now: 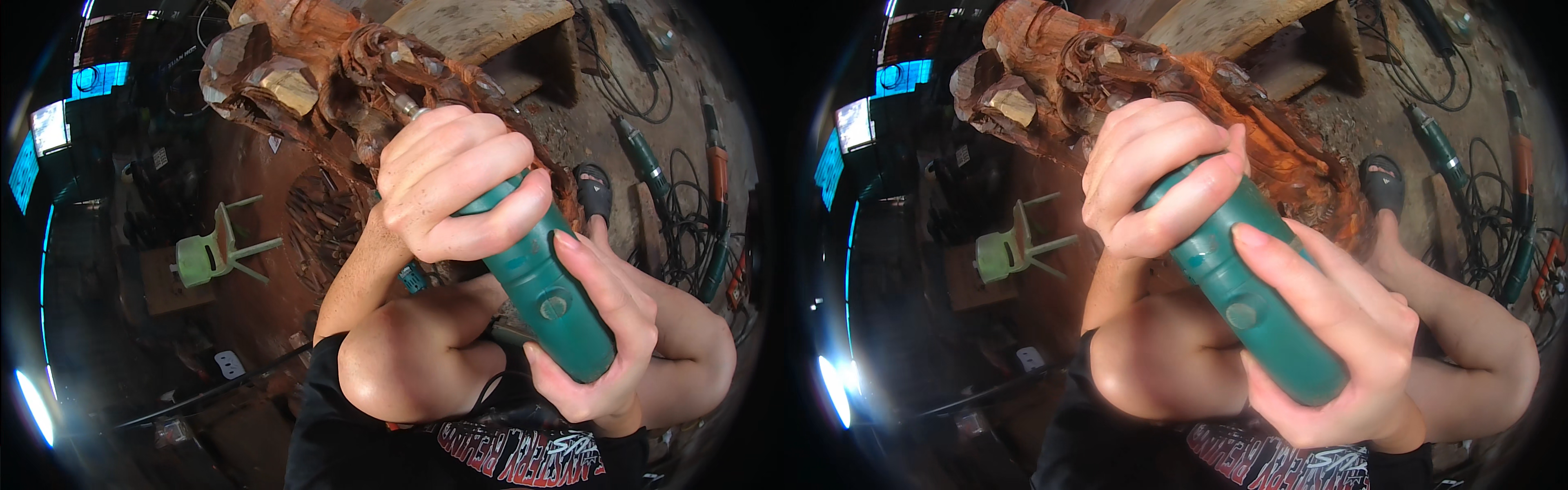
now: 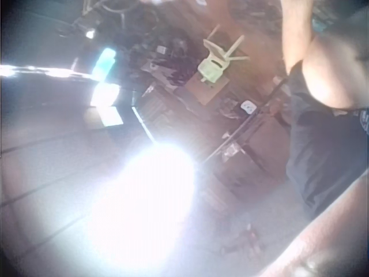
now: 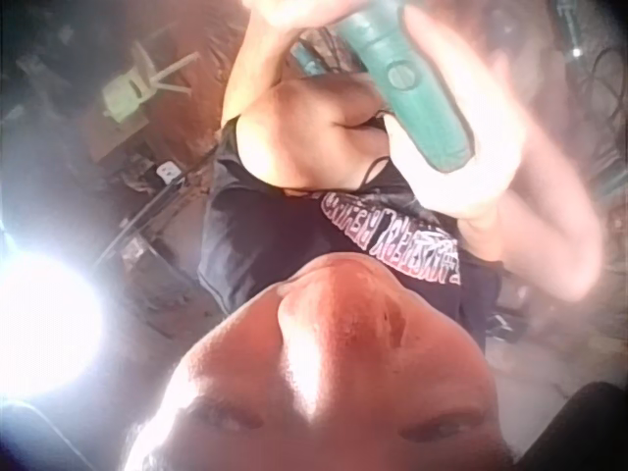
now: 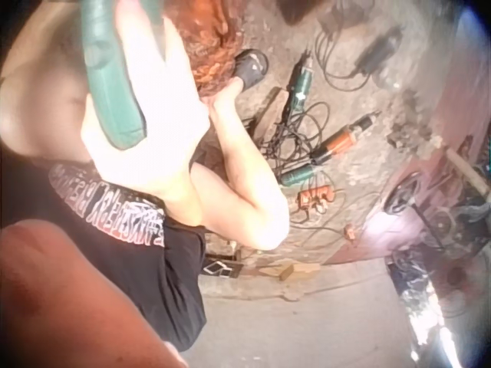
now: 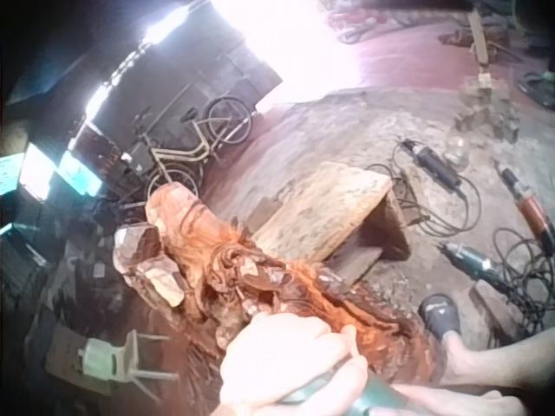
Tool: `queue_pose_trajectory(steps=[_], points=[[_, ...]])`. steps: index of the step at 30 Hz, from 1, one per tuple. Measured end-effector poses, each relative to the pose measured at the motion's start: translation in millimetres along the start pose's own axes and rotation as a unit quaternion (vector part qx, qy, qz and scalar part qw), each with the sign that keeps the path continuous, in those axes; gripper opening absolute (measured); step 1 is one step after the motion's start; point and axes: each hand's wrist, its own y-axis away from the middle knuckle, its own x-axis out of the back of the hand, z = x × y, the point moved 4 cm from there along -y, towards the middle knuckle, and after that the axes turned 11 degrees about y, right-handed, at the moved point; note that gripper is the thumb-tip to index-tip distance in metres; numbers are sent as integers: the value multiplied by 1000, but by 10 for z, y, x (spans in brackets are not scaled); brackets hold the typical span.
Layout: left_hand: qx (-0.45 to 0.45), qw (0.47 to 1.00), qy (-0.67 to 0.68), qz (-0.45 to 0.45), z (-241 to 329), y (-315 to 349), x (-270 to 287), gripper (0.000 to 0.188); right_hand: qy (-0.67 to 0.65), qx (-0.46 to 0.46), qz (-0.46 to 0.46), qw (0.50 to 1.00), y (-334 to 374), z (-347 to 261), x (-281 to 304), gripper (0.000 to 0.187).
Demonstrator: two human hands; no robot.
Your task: The person uses a green rotary carving tool to shape a large piece of reddish-brown wood. They hold the tool with both hands and move it along the wood's surface, removing material and creating carved details.
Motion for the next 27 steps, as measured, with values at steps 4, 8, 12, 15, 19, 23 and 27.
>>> queue_pose_trajectory(steps=[4,8,12,15,19,23,27], points=[[19,1000,14,-2,18,-13,15,36,13,4,16,1000,64,11,-18,86],[16,1000,5,-16,41,-37,49,39,33,4,80,996,237,42,-146,87],[23,999,11,-38,63,-36,80,37,69,76,77,992,213,-33,-113,89],[8,1000,1,-22,61,-36,57,36,58,67,90,992,295,-18,-136,91],[-4,1000,1,-17,52,-27,45,35,86,103,69,989,262,-37,-108,93],[0,1000,-1,-21,69,-34,36,35,75,111,94,986,275,-14,-137,92],[6,1000,5,-30,68,-46,64,36,74,90,75,990,253,19,-107,90]])
